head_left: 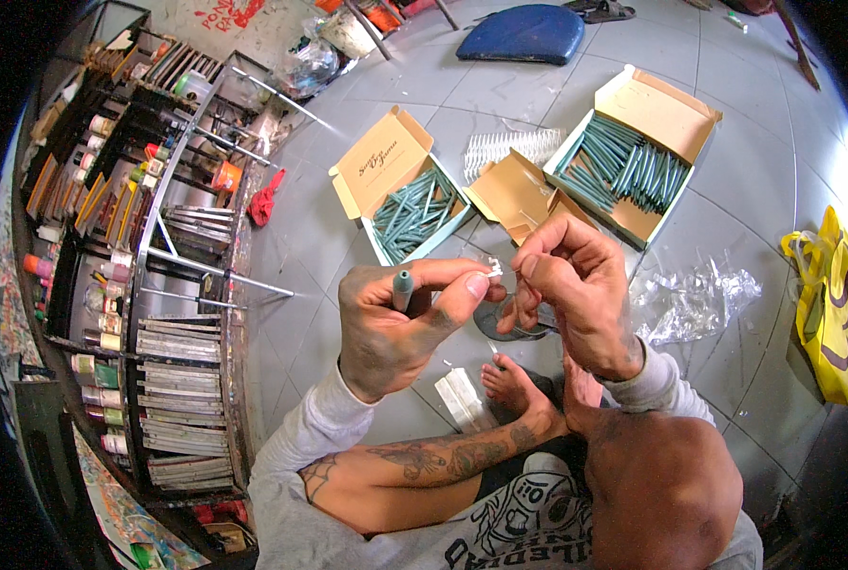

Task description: The person removes small white plastic pieces from a plastic strip and slides them onto a blue rod by hand.

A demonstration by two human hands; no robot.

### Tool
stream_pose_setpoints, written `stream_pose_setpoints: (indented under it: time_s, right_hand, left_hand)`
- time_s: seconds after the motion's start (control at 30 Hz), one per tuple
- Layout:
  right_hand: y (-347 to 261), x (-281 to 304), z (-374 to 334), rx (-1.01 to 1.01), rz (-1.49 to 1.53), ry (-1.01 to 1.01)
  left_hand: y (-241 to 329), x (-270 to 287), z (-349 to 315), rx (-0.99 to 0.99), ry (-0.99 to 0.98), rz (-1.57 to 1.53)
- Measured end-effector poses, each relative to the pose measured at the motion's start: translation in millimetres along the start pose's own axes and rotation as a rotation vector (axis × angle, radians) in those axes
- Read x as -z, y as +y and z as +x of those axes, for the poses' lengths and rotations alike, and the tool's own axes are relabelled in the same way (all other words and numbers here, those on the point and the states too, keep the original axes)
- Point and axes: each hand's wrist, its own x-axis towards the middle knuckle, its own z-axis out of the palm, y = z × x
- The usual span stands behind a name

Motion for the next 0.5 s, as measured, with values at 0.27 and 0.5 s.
stream_pose_setpoints:
  time_s: [0.27, 0.5]
  right_hand:
    - [10.0, -0.4, 5.3, 0.026, 0.204, 0.024]
    - [14.2, 6.2, 5.8, 0.101, 0.149, -0.039]
  left_hand:
    - [0.1, 5.4, 0.0, -0.001, 0.005, -0.064]
    - [2.0, 13.3, 4.6, -0.046, -0.033, 0.105]
